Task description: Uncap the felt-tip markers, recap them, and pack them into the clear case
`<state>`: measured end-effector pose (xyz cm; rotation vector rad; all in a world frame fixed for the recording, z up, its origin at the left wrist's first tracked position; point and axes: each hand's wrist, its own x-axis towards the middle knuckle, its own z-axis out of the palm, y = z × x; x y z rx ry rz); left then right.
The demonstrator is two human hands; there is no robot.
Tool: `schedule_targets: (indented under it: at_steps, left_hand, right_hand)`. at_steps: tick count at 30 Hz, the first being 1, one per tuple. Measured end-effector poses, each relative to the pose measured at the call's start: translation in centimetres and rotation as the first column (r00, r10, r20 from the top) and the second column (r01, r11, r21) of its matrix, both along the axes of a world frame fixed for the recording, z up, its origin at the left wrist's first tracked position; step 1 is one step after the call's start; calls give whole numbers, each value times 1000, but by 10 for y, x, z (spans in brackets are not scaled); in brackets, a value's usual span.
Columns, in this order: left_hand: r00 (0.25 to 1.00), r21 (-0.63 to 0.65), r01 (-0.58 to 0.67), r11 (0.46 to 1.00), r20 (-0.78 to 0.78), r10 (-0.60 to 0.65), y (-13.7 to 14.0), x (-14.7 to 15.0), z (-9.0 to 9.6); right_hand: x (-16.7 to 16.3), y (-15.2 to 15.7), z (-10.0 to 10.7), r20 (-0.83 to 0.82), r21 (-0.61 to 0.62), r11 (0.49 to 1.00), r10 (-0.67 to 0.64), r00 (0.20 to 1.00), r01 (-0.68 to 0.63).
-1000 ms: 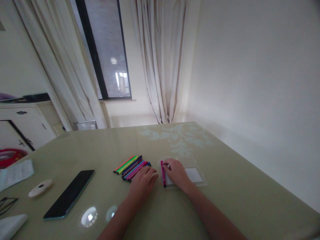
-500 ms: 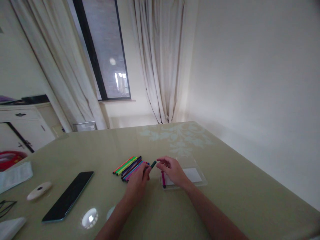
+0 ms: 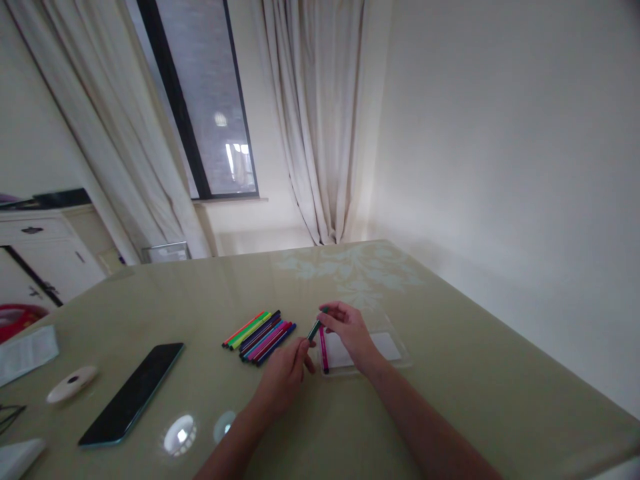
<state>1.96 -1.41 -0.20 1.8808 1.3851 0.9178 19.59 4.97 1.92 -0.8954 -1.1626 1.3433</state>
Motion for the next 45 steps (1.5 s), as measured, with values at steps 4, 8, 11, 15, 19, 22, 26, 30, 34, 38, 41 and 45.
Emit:
schedule_targets:
  at_steps: [4,8,11,15,19,22,26,30,34,38,41,45]
  left_hand:
    - [999,-38,11,999,32,-10,-3,4,1]
    - [998,-49,18,999,65,-15,-4,7,0]
    - [996,-55,38,998,85,-33,-4,8,0]
    - [998,29,38,999,40,-39,-5,8,4]
    - [998,33,49,998,34,-50,-4,7,7]
    - [999,56,43,997,-24,-42,-4,5,6]
    - [967,271,137,953,-246,-69,-6,5,1]
    - [895,293,261,920,-430,-117,-9,9,-6]
    - [882,263,245,933,-461,-102,-9,12,-9]
    - [862,276,275,921,-494,-109,-10,12,-5]
    - [850,264,281,923,-515,-111,-10,14,-1]
    - [852,247,278,928,-510,-119,-11,16,1]
  right_hand:
    - [-2,0,-1,-31,-1,999,43,999,-43]
    - [-3,1,-2,-16,6,999,47,999,-47]
    - [-2,3,-3,-4,29,1000,0,1000,0]
    - [-1,4,-4,15,19,998,-58,998,58]
    - [0,3,-5,53,16,999,-31,998,31]
    - [3,6,-5,81,33,998,-55,995,52]
    - [16,13,-7,234,57,989,-147,961,138]
    - [25,15,-11,501,47,997,-83,862,68]
    - [18,8,-16,737,218,974,-208,643,66]
    - [12,2,-16,833,307,952,-269,484,1]
    - [12,1,-12,877,316,946,-266,400,-65]
    - [14,1,-8,910,277,953,-217,354,-126]
